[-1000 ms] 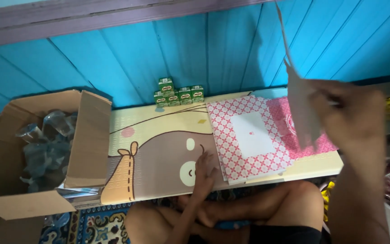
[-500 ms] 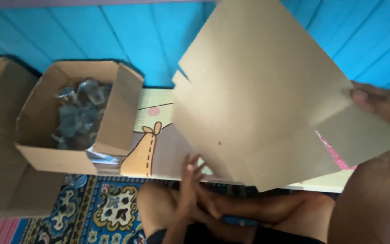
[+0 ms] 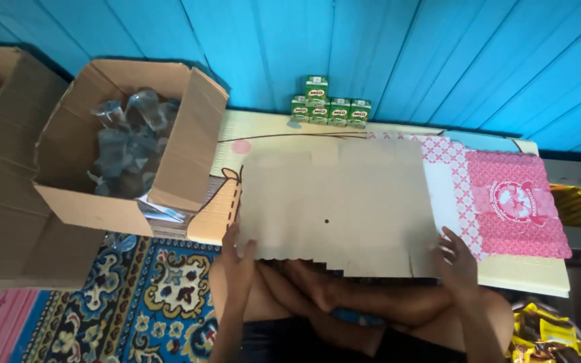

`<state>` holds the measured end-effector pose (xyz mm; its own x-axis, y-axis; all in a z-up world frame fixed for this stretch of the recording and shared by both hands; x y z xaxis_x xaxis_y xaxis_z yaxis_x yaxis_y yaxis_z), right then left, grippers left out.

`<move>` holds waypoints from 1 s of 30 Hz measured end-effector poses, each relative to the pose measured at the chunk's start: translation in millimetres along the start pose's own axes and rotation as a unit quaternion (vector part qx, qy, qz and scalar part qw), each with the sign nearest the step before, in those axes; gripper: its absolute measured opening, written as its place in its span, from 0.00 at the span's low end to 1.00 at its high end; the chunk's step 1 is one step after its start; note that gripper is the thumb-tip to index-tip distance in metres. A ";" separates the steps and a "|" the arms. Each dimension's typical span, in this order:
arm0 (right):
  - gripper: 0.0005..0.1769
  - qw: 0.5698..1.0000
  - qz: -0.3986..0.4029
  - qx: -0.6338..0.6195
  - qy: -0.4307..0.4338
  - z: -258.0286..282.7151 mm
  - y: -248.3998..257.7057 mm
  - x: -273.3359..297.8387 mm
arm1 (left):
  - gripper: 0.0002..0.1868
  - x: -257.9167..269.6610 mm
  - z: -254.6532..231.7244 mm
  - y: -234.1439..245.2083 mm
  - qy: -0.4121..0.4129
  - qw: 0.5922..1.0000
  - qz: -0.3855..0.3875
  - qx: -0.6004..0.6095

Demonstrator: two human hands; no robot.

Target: Folding cardboard box flaps and applying small stickers to assemble packaging.

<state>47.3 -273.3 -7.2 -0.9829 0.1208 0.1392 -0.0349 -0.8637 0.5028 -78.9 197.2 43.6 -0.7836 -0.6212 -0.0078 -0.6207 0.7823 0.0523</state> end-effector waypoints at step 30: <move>0.44 0.867 0.006 0.439 0.235 92.9 -108.6 6.6 | 0.44 5.6 33.3 -144.3 -0.281 0.833 0.121 -0.460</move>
<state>61.4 -133.2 18.4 -0.9544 -0.2769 -0.1114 -0.0770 -0.1321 0.9882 5.4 82.4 2.7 -0.9320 -0.1289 -0.3386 -0.3622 0.3539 0.8623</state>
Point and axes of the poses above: each hand's wrist, its own x-axis away from the middle knuckle, its own y-axis out of the back of the hand, z = x × y, the point moved 3 cm from there along -x, towards the middle knuckle, and after that the axes turned 10 degrees about x, right-handed, at the moved point
